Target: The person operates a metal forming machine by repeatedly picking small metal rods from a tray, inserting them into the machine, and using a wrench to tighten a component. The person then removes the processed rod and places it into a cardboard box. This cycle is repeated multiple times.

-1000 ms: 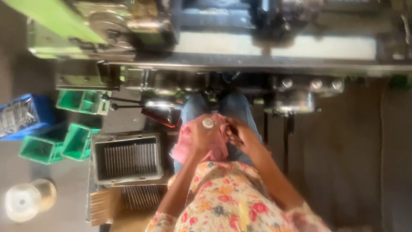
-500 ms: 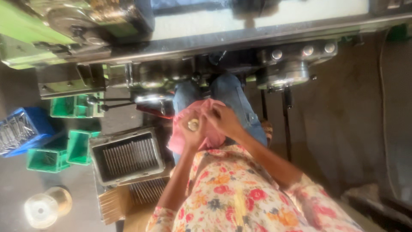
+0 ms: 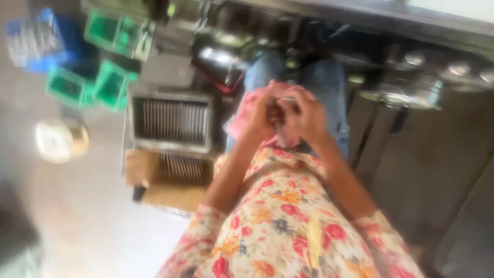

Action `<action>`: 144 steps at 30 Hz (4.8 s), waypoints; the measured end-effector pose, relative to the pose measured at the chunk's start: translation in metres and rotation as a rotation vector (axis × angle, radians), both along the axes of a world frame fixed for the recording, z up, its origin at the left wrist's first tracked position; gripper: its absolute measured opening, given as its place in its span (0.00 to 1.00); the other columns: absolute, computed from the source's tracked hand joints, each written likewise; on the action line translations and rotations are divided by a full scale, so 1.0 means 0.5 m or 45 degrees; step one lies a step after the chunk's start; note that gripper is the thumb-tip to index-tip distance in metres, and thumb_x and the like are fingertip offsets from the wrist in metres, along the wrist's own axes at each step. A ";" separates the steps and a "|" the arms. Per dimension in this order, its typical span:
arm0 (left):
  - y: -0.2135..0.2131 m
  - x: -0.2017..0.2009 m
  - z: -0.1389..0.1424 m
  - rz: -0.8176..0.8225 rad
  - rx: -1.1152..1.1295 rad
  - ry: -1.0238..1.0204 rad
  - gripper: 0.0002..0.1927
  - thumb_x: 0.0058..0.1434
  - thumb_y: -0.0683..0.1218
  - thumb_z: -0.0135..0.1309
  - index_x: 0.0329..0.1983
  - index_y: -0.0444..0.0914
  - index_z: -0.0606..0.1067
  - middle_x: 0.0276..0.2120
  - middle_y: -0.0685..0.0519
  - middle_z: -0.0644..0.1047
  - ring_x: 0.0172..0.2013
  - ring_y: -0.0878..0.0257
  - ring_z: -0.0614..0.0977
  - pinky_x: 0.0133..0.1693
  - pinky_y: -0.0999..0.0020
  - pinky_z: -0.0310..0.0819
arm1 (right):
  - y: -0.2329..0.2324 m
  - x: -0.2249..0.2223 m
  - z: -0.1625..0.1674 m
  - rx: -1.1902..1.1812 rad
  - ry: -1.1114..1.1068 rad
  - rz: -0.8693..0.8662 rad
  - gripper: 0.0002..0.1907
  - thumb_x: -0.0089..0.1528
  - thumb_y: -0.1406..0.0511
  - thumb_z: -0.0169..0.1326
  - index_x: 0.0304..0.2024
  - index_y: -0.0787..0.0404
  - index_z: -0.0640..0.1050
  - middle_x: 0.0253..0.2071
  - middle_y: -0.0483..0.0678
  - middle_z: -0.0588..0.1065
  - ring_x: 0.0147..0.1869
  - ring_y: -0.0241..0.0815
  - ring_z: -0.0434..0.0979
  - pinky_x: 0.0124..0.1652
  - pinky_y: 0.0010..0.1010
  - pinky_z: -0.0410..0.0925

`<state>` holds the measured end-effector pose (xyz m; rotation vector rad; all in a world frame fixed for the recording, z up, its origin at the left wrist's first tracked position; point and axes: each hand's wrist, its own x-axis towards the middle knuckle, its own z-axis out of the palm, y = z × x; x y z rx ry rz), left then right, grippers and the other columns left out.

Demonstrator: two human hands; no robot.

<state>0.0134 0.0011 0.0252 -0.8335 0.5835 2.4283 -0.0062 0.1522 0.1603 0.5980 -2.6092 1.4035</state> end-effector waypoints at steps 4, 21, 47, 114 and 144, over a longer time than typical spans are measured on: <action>0.005 0.055 0.007 -0.077 0.119 0.216 0.18 0.66 0.53 0.58 0.53 0.38 0.78 0.36 0.56 0.79 0.34 0.67 0.78 0.31 0.71 0.69 | 0.062 0.030 -0.076 0.079 -0.007 -0.064 0.06 0.70 0.65 0.60 0.46 0.62 0.79 0.37 0.52 0.79 0.33 0.46 0.79 0.35 0.35 0.71; -0.413 0.165 -0.107 -0.211 -2.374 0.236 0.23 0.48 0.33 0.53 0.49 0.40 0.78 0.45 0.41 0.78 0.47 0.41 0.79 0.47 0.49 0.74 | 0.343 0.116 -0.184 0.457 -0.107 -0.381 0.10 0.73 0.65 0.64 0.48 0.68 0.81 0.42 0.56 0.82 0.45 0.47 0.85 0.44 0.35 0.76; -0.391 0.490 -0.181 -0.463 -2.248 -0.865 0.20 0.62 0.41 0.47 0.59 0.36 0.71 0.60 0.35 0.68 0.62 0.37 0.66 0.61 0.40 0.60 | 0.319 0.085 -0.155 0.581 -0.267 -0.067 0.07 0.76 0.68 0.60 0.46 0.67 0.80 0.38 0.55 0.81 0.46 0.46 0.86 0.45 0.33 0.74; 0.029 0.022 0.297 -0.193 -0.230 0.445 0.14 0.78 0.57 0.41 0.49 0.42 0.69 0.26 0.63 0.60 0.22 0.75 0.57 0.21 0.78 0.46 | 0.087 0.052 0.066 0.018 0.349 -0.127 0.07 0.71 0.67 0.62 0.48 0.65 0.78 0.38 0.54 0.79 0.36 0.49 0.82 0.37 0.32 0.72; 0.035 -0.002 0.281 -0.231 -2.066 1.364 0.18 0.65 0.55 0.57 0.55 0.46 0.74 0.28 0.54 0.76 0.25 0.60 0.77 0.25 0.63 0.69 | 0.164 0.030 0.046 -1.436 -1.408 -0.296 0.16 0.75 0.55 0.46 0.34 0.54 0.69 0.22 0.36 0.59 0.21 0.29 0.54 0.20 0.23 0.51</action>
